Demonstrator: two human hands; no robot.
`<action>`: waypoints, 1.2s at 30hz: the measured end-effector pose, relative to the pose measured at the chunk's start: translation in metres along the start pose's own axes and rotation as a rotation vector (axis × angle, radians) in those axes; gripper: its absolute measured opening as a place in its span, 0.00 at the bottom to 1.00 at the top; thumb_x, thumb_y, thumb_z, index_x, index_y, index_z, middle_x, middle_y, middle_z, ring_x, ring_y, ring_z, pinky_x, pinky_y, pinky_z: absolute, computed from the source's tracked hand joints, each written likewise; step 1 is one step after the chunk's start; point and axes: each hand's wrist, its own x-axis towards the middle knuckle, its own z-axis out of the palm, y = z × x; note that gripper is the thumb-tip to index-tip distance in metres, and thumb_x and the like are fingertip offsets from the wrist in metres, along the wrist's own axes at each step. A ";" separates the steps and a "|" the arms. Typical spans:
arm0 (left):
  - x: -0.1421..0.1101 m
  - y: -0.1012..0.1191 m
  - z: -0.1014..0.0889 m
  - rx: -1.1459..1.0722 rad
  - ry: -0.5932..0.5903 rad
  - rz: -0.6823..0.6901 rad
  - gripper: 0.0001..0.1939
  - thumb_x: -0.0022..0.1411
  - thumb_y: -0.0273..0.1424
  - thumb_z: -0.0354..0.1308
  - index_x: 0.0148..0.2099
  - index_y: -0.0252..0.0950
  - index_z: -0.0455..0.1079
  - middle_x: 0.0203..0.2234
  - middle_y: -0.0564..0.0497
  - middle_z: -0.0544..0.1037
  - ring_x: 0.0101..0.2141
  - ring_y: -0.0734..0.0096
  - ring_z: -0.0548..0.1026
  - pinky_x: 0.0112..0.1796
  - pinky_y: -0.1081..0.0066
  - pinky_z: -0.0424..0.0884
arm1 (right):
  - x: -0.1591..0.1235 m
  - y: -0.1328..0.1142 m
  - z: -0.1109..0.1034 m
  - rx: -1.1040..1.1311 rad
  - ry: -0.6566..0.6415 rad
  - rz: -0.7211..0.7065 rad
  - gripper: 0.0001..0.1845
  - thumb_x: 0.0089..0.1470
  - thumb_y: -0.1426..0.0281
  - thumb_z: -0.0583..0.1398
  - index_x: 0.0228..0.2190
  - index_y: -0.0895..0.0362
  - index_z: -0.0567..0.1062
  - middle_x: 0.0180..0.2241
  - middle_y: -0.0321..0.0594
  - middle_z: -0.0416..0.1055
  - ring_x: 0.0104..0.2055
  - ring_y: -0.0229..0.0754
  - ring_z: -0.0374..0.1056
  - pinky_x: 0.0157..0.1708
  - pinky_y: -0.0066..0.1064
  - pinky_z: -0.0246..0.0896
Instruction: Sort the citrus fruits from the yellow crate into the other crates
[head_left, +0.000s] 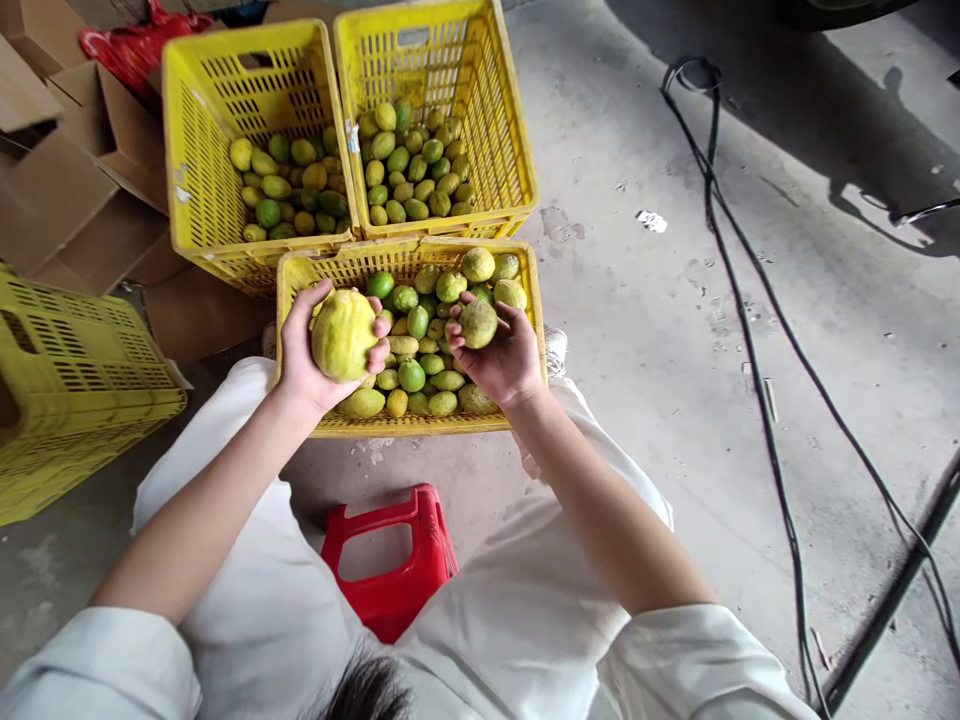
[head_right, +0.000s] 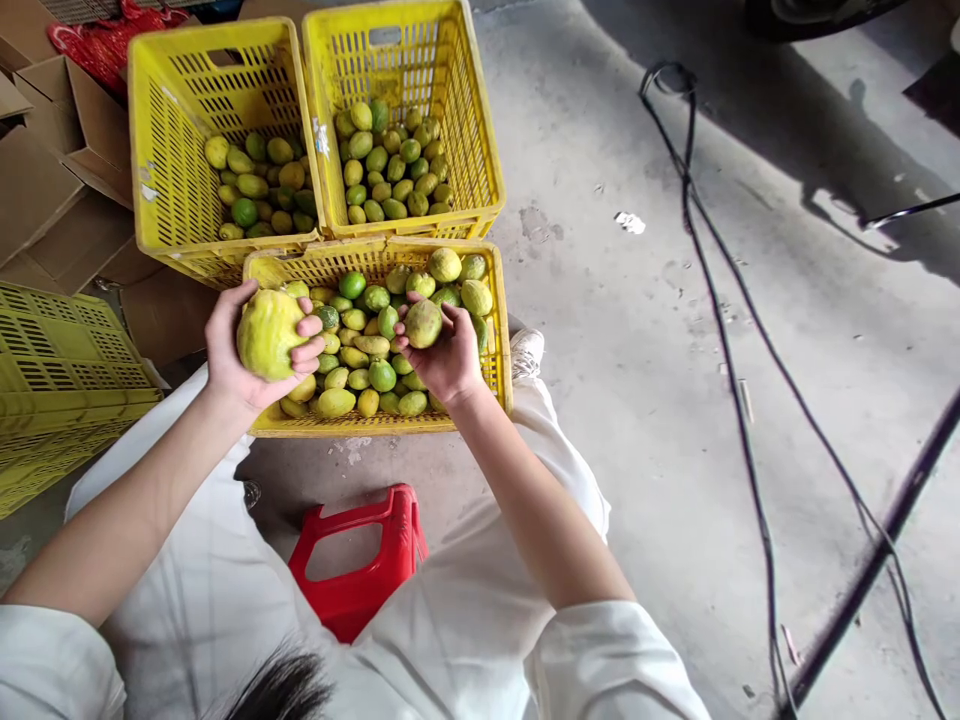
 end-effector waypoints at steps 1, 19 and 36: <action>0.001 0.000 0.000 0.005 -0.004 -0.023 0.26 0.70 0.51 0.44 0.46 0.37 0.73 0.22 0.49 0.71 0.22 0.66 0.72 0.21 0.70 0.68 | 0.001 0.000 0.000 0.012 0.002 -0.008 0.12 0.52 0.63 0.62 0.40 0.51 0.70 0.34 0.37 0.77 0.33 0.40 0.73 0.29 0.29 0.74; 0.013 0.002 -0.001 -0.090 0.017 0.125 0.25 0.71 0.45 0.41 0.43 0.35 0.74 0.21 0.47 0.72 0.20 0.67 0.72 0.19 0.70 0.68 | -0.004 -0.001 0.004 -0.101 0.005 0.078 0.15 0.55 0.63 0.71 0.33 0.55 0.71 0.26 0.31 0.69 0.22 0.28 0.61 0.15 0.16 0.55; 0.018 -0.009 0.001 -0.144 0.011 0.104 0.14 0.67 0.37 0.50 0.47 0.37 0.73 0.34 0.43 0.81 0.39 0.56 0.83 0.36 0.64 0.81 | -0.005 -0.005 0.003 0.026 0.028 0.072 0.10 0.56 0.74 0.66 0.33 0.54 0.69 0.30 0.32 0.72 0.25 0.30 0.64 0.18 0.15 0.60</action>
